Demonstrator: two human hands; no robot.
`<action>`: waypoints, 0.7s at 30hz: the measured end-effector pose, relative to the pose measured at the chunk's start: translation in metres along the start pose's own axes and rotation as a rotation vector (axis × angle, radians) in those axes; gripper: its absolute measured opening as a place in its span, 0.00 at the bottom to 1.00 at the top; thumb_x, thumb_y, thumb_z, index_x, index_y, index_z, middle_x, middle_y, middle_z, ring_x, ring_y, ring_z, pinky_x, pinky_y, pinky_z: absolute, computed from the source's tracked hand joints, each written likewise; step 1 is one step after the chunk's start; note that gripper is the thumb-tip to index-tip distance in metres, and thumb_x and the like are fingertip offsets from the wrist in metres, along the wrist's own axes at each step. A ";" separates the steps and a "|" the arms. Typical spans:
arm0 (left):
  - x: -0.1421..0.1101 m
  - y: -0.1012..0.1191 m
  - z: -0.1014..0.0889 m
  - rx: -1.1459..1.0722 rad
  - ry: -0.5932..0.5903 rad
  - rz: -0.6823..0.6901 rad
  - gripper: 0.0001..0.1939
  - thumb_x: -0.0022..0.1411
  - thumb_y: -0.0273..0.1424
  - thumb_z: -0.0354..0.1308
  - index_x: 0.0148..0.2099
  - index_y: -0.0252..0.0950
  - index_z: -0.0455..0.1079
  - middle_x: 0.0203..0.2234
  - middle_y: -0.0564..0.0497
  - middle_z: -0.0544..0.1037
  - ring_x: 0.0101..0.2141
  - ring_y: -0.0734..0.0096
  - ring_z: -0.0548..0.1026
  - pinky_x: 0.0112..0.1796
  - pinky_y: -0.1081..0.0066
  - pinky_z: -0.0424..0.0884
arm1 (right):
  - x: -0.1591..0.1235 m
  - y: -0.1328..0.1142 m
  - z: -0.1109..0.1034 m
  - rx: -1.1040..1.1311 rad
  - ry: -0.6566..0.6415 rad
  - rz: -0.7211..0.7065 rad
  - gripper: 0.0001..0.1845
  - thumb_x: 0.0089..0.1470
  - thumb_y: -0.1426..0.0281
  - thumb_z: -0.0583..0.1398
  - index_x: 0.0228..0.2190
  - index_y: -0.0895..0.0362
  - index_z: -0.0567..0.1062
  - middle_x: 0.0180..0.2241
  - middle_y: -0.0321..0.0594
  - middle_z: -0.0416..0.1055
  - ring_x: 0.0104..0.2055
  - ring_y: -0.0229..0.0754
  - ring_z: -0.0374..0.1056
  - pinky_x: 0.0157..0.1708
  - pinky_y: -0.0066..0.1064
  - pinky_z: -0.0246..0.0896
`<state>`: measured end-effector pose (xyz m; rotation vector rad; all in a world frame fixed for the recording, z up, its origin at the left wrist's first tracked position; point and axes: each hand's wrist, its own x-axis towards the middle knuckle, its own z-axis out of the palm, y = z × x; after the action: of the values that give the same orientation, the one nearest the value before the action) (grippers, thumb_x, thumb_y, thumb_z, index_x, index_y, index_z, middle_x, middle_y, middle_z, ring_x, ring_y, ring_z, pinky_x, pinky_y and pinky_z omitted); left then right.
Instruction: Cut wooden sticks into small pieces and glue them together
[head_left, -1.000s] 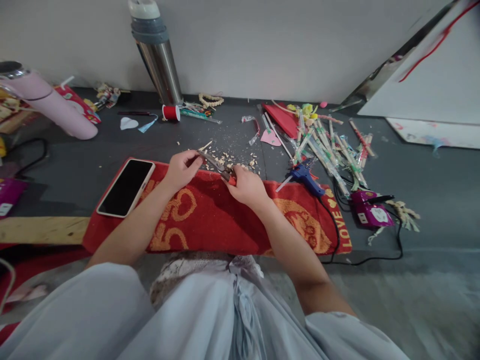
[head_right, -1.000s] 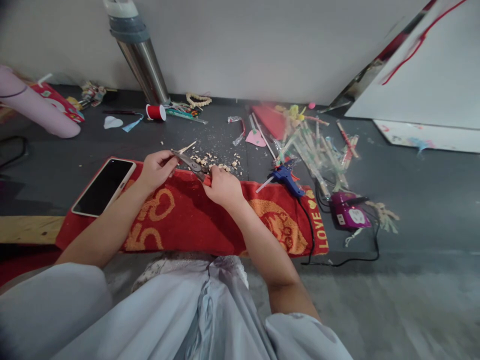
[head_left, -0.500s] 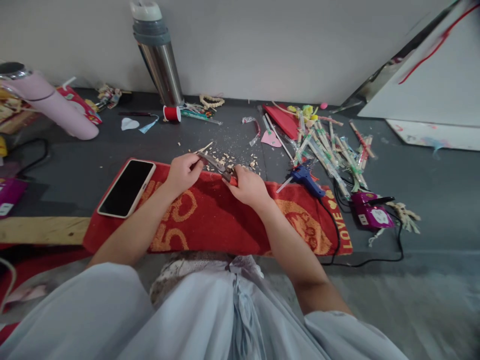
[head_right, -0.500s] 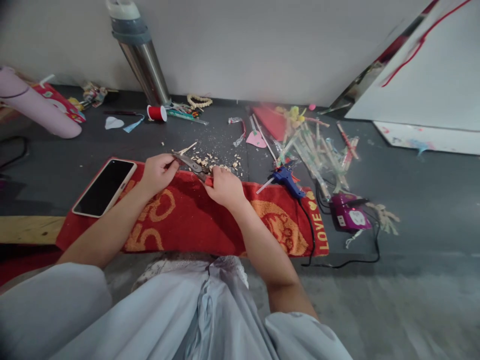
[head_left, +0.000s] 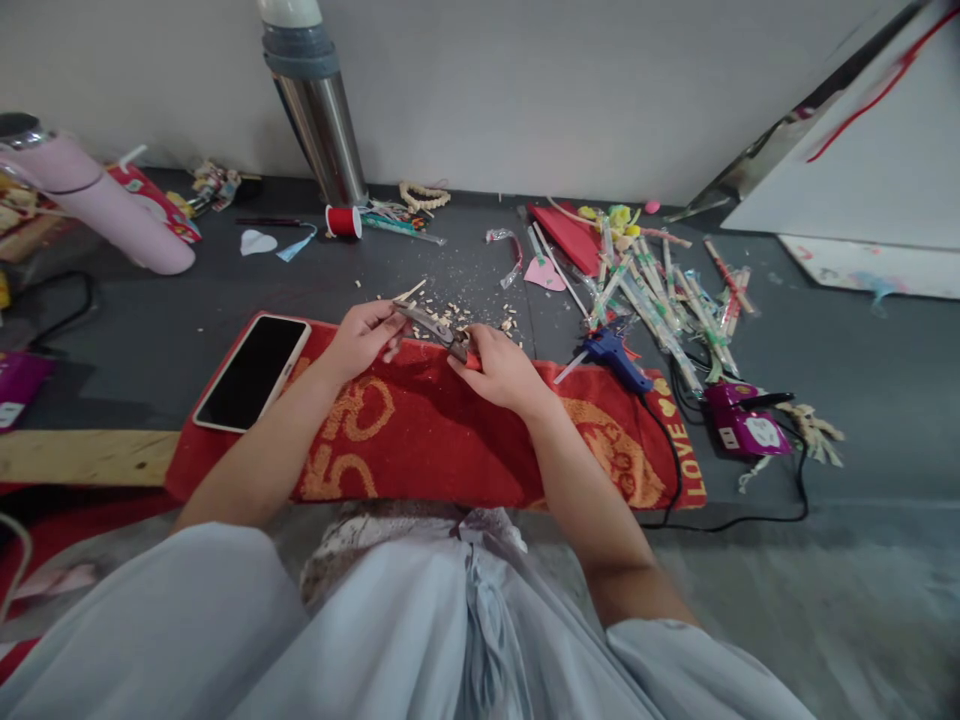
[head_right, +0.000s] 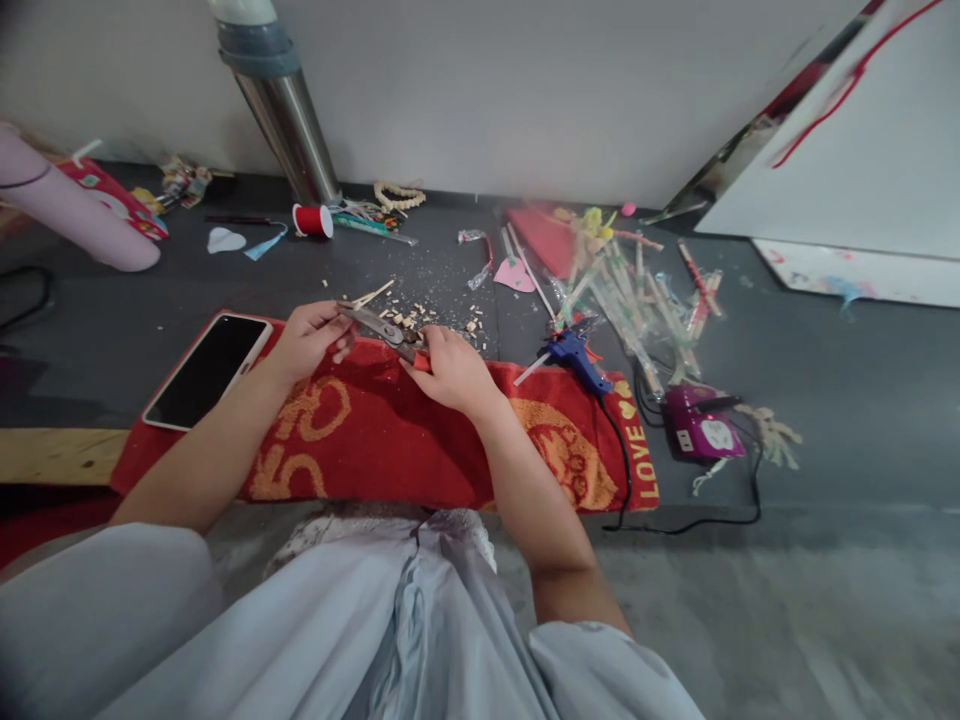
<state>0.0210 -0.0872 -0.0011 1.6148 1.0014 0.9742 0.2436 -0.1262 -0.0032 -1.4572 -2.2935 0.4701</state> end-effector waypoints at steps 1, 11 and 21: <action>0.000 0.001 0.000 -0.064 -0.020 -0.022 0.15 0.59 0.41 0.56 0.26 0.37 0.64 0.14 0.56 0.60 0.13 0.80 0.59 0.16 0.74 0.56 | 0.000 0.000 0.000 0.014 0.002 -0.008 0.22 0.58 0.58 0.53 0.47 0.62 0.66 0.44 0.50 0.72 0.47 0.49 0.66 0.47 0.36 0.58; 0.000 0.010 0.004 -0.350 -0.035 -0.161 0.15 0.54 0.38 0.61 0.23 0.35 0.63 0.12 0.60 0.54 0.12 0.86 0.54 0.13 0.80 0.52 | 0.000 -0.005 0.001 -0.026 -0.009 0.077 0.21 0.59 0.55 0.53 0.43 0.59 0.68 0.39 0.46 0.74 0.40 0.49 0.69 0.38 0.34 0.58; 0.004 -0.001 0.007 -0.371 0.018 -0.149 0.08 0.53 0.30 0.58 0.24 0.34 0.66 0.12 0.60 0.56 0.12 0.86 0.55 0.14 0.80 0.52 | 0.001 -0.020 0.001 -0.134 -0.069 0.188 0.18 0.61 0.56 0.50 0.39 0.58 0.67 0.39 0.48 0.75 0.39 0.50 0.71 0.33 0.34 0.54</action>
<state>0.0283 -0.0856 -0.0026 1.2106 0.8784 1.0061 0.2278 -0.1336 0.0055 -1.7577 -2.2902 0.4334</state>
